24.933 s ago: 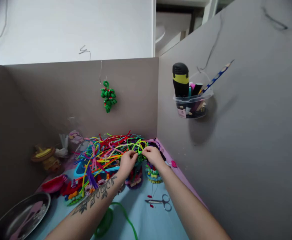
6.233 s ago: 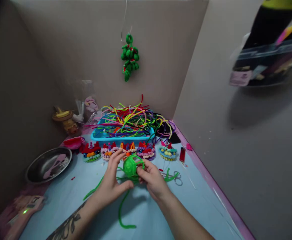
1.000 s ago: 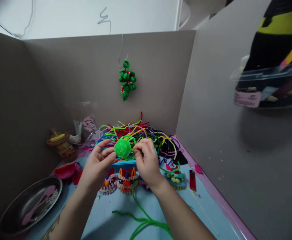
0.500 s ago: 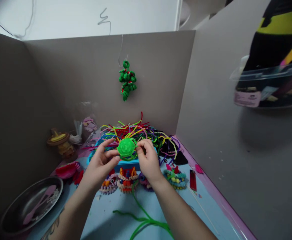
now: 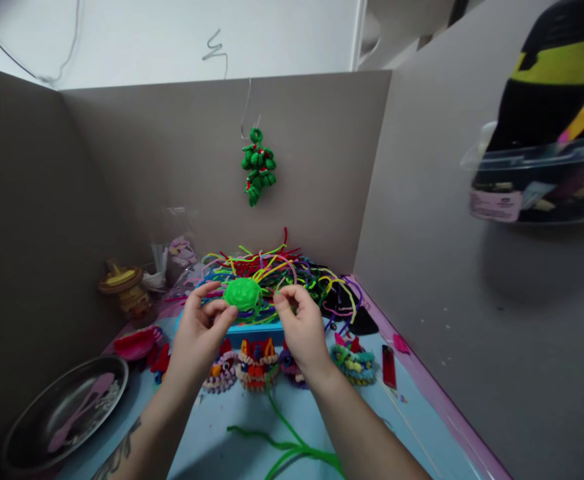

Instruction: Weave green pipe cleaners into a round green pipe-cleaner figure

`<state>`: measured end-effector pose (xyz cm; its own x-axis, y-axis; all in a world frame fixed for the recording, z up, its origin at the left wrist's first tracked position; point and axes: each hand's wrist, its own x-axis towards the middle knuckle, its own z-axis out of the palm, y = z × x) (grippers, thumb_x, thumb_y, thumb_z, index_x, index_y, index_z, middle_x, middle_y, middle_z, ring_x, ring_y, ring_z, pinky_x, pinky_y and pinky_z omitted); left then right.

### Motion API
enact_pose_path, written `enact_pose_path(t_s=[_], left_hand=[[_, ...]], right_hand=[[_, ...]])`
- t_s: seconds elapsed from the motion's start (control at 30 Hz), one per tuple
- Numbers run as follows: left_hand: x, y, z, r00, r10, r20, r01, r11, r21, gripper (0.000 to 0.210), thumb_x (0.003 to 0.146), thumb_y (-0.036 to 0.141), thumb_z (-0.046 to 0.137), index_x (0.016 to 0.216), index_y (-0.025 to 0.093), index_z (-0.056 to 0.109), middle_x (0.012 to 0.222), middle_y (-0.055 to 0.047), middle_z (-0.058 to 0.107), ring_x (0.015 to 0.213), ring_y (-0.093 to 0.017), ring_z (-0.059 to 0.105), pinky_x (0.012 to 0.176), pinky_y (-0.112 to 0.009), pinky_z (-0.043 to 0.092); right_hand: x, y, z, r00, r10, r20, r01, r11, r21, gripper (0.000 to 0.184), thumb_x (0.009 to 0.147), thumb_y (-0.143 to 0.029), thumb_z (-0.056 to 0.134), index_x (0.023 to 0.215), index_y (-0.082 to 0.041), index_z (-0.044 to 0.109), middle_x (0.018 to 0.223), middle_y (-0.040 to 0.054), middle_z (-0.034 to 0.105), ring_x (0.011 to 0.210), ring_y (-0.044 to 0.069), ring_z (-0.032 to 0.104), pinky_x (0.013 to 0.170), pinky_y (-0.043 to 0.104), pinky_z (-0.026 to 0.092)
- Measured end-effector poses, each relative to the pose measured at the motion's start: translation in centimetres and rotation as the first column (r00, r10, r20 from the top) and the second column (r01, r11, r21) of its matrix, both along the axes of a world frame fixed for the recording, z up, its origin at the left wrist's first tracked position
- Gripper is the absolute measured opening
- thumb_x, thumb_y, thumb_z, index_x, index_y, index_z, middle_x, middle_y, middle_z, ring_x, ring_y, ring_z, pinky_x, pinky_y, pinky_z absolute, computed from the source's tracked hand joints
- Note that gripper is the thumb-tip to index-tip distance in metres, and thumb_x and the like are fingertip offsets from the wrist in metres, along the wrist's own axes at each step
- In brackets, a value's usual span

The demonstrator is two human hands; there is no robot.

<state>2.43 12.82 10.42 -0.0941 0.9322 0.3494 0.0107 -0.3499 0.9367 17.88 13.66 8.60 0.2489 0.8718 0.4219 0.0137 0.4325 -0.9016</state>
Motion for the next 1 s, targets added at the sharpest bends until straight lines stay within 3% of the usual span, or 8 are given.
enact_pose_path(t_s=[0.07,0.13,0.27,0.47,0.57,0.67,0.83,1.0], left_hand=[[0.2,-0.2,-0.2,0.996,0.078,-0.037,-0.077,0.996,0.038,0.046,0.073,0.026,0.062,0.113,0.021,0.041,0.070,0.004,0.056,0.060,-0.009,0.050,0.058,-0.021,0.037],[0.7,-0.4,-0.4,0.990,0.122,-0.070,-0.118,0.991,0.070,0.045,0.073,0.025,0.062,0.113,0.021,0.042,0.072,0.002,0.058,0.063,-0.010,0.053,0.061,-0.022,0.039],[1.5,-1.0,-0.6,0.988,0.089,-0.125,-0.079,0.993,0.085,0.045,0.074,0.023,0.061,0.114,0.021,0.042,0.073,0.001,0.060,0.066,-0.012,0.056,0.061,-0.023,0.040],[1.3,-0.5,-0.5,0.986,0.144,-0.080,-0.135,0.985,0.107,0.053,0.066,0.023,0.068,0.113,0.022,0.043,0.094,-0.003,0.058,0.070,-0.012,0.055,0.058,-0.023,0.041],[0.9,0.3,-0.8,1.000,0.014,-0.015,-0.014,1.000,0.025,0.057,0.067,0.023,0.067,0.117,0.022,0.040,0.094,-0.003,0.058,0.074,-0.013,0.055,0.066,-0.026,0.044],[0.7,0.8,-1.3,0.983,-0.152,0.098,0.156,0.987,-0.033,0.056,0.072,0.025,0.063,0.122,0.022,0.036,0.079,0.001,0.060,0.075,-0.012,0.056,0.073,-0.028,0.044],[0.6,0.9,-1.4,0.965,-0.198,0.170,0.211,0.975,-0.063,0.061,0.070,0.025,0.065,0.124,0.023,0.035,0.071,0.005,0.060,0.071,-0.011,0.058,0.073,-0.027,0.044],[0.4,0.9,-1.3,0.961,-0.255,0.104,0.259,0.965,-0.030,0.068,0.069,0.021,0.065,0.128,0.023,0.032,0.082,0.002,0.062,0.079,-0.013,0.058,0.079,-0.030,0.044]], right_hand=[[-0.6,-0.5,0.3,0.985,0.126,-0.115,-0.138,0.985,-0.105,0.025,0.070,-0.039,0.066,0.080,-0.018,0.059,0.066,-0.0029,0.051,0.056,0.009,0.042,0.053,0.022,0.033],[-1.2,-1.0,0.4,0.924,0.257,-0.282,-0.318,0.927,-0.197,0.031,0.065,-0.040,0.071,0.083,-0.018,0.060,0.063,-0.0047,0.050,0.047,0.005,0.033,0.044,0.019,0.025],[-2.0,-1.4,0.5,0.771,0.333,-0.543,-0.515,0.827,-0.224,0.035,0.058,-0.036,0.076,0.084,-0.017,0.062,0.065,-0.0043,0.052,0.046,0.003,0.028,0.039,0.018,0.017],[-1.6,-0.7,0.1,0.673,0.206,-0.710,-0.521,0.814,-0.258,0.028,0.053,-0.028,0.080,0.071,-0.018,0.061,0.058,-0.0053,0.049,0.049,0.005,0.037,0.038,0.017,0.022],[-1.5,-0.4,0.0,0.632,0.177,-0.755,-0.530,0.809,-0.254,0.026,0.053,-0.025,0.081,0.069,-0.019,0.061,0.060,-0.0050,0.051,0.052,0.006,0.041,0.039,0.017,0.025],[-1.6,-0.5,-0.1,0.595,0.182,-0.783,-0.564,0.788,-0.245,0.027,0.053,-0.024,0.081,0.071,-0.019,0.062,0.064,-0.0046,0.055,0.055,0.007,0.044,0.040,0.017,0.027],[-1.8,-0.8,0.0,0.562,0.264,-0.783,-0.649,0.729,-0.220,0.027,0.054,-0.023,0.080,0.074,-0.018,0.063,0.070,-0.0027,0.060,0.057,0.007,0.046,0.042,0.017,0.028],[-1.7,-0.7,0.1,0.547,0.284,-0.787,-0.654,0.732,-0.191,0.027,0.055,-0.023,0.080,0.075,-0.018,0.063,0.071,-0.0015,0.061,0.056,0.007,0.045,0.042,0.017,0.027]])
